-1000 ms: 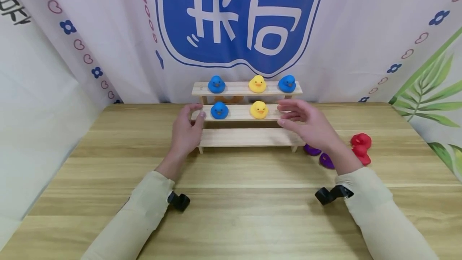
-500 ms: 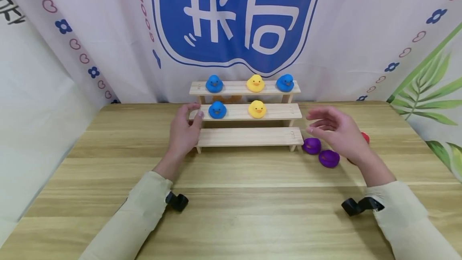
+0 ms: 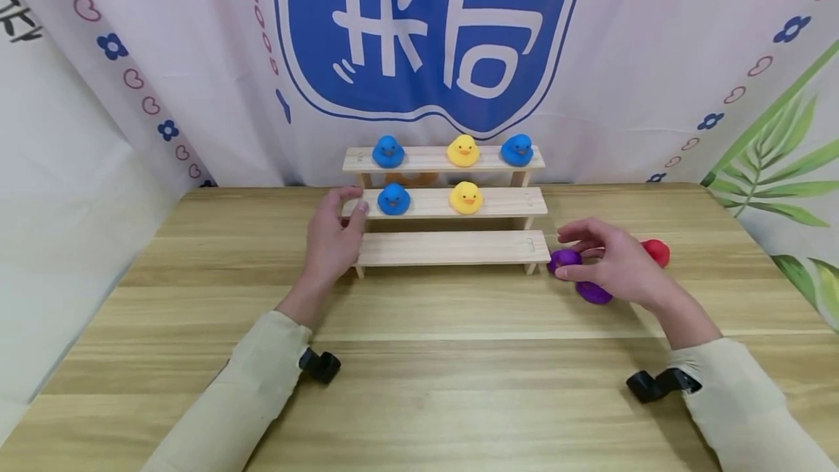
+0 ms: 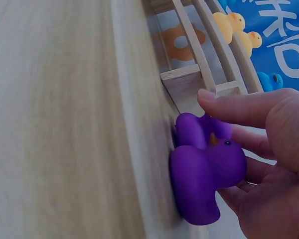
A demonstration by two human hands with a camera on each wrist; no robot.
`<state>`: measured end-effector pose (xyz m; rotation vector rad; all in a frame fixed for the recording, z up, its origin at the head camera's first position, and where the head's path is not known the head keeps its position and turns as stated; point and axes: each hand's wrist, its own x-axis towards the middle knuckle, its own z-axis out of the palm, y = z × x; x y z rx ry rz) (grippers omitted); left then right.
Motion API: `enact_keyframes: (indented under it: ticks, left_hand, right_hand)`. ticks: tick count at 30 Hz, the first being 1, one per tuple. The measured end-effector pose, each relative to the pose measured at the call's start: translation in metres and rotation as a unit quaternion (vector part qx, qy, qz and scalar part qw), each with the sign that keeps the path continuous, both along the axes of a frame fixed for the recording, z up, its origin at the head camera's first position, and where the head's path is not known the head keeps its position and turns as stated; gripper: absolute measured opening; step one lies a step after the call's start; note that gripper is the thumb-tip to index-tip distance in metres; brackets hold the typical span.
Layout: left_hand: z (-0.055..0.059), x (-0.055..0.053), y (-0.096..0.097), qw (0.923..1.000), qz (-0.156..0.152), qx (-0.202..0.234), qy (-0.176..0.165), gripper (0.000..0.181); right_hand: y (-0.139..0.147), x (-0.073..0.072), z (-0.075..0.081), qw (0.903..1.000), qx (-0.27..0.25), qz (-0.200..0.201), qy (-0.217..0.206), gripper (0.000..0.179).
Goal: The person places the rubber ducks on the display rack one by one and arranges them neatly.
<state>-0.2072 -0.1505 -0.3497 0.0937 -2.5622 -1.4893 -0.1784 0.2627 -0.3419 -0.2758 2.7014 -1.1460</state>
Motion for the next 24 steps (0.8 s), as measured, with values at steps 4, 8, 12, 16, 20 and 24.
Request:
enact_keyframes:
  ticks: [4, 8, 12, 16, 20, 24]
  left_hand:
    - [-0.001, -0.001, 0.000, 1.0000, 0.000, 0.000, 0.001, 0.041]
    - [-0.002, -0.002, 0.000, 1.0000, 0.001, 0.001, 0.002, 0.041]
    - [-0.002, -0.003, 0.000, 1.0000, -0.002, -0.001, 0.005, 0.040]
    - [-0.003, -0.003, 0.000, 1.0000, -0.003, 0.000, 0.004, 0.040]
    - [-0.002, -0.002, 0.001, 1.0000, 0.002, 0.003, -0.001, 0.039]
    - [-0.001, -0.001, 0.000, 1.0000, 0.004, 0.003, -0.004, 0.040]
  right_hand:
    - [-0.001, -0.001, -0.004, 0.9998, 0.018, -0.007, -0.001, 0.065]
    - [0.000, -0.002, -0.008, 0.9992, 0.036, -0.015, 0.006, 0.062]
    - [0.002, -0.003, -0.011, 0.9983, 0.052, -0.020, 0.016, 0.061]
    - [0.002, -0.002, -0.012, 0.9980, 0.055, -0.023, 0.022, 0.060]
    - [0.001, 0.000, -0.010, 0.9971, 0.063, -0.018, 0.039, 0.053]
    - [-0.001, -0.001, -0.008, 0.9956, 0.077, -0.014, 0.051, 0.050]
